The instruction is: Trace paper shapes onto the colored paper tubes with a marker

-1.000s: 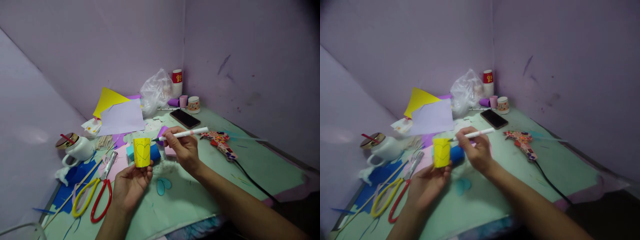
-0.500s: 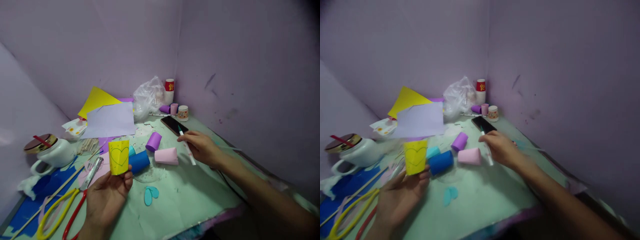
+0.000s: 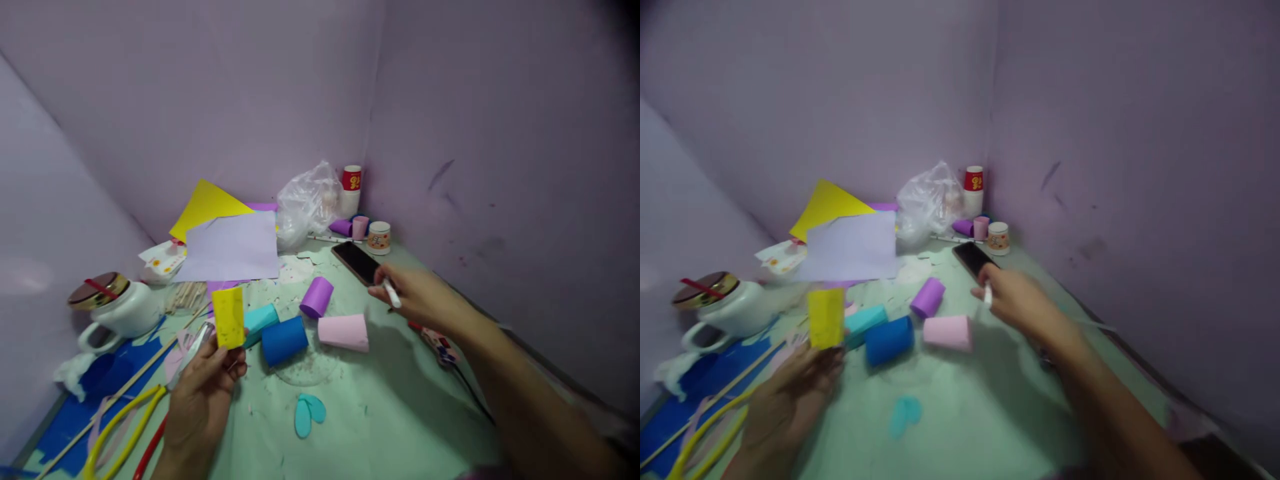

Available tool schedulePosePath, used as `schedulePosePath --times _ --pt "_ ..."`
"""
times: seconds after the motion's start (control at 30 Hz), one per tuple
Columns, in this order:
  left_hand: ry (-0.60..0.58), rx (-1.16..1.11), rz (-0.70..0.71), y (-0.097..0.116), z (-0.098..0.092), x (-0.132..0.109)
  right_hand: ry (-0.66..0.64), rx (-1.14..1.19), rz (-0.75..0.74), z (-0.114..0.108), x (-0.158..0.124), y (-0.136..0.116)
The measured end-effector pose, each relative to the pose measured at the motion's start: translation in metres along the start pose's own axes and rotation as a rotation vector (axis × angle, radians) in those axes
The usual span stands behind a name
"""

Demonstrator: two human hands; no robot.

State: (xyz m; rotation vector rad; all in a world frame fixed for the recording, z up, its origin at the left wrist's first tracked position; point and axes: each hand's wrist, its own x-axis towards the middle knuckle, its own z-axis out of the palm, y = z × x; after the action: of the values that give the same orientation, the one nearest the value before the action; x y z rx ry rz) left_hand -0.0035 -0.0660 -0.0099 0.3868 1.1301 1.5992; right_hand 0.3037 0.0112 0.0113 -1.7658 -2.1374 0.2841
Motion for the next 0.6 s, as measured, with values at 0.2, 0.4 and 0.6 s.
schedulePosePath --times 0.2,0.4,0.6 --pt "-0.076 0.125 -0.094 0.021 0.021 0.029 -0.046 0.121 0.106 0.027 -0.041 -0.022" --pt "-0.130 0.304 -0.213 0.027 0.048 0.075 -0.039 0.285 0.160 0.047 -0.037 -0.025" --pt "-0.069 0.356 -0.241 0.020 0.065 0.105 0.064 0.476 0.070 0.055 -0.044 -0.018"
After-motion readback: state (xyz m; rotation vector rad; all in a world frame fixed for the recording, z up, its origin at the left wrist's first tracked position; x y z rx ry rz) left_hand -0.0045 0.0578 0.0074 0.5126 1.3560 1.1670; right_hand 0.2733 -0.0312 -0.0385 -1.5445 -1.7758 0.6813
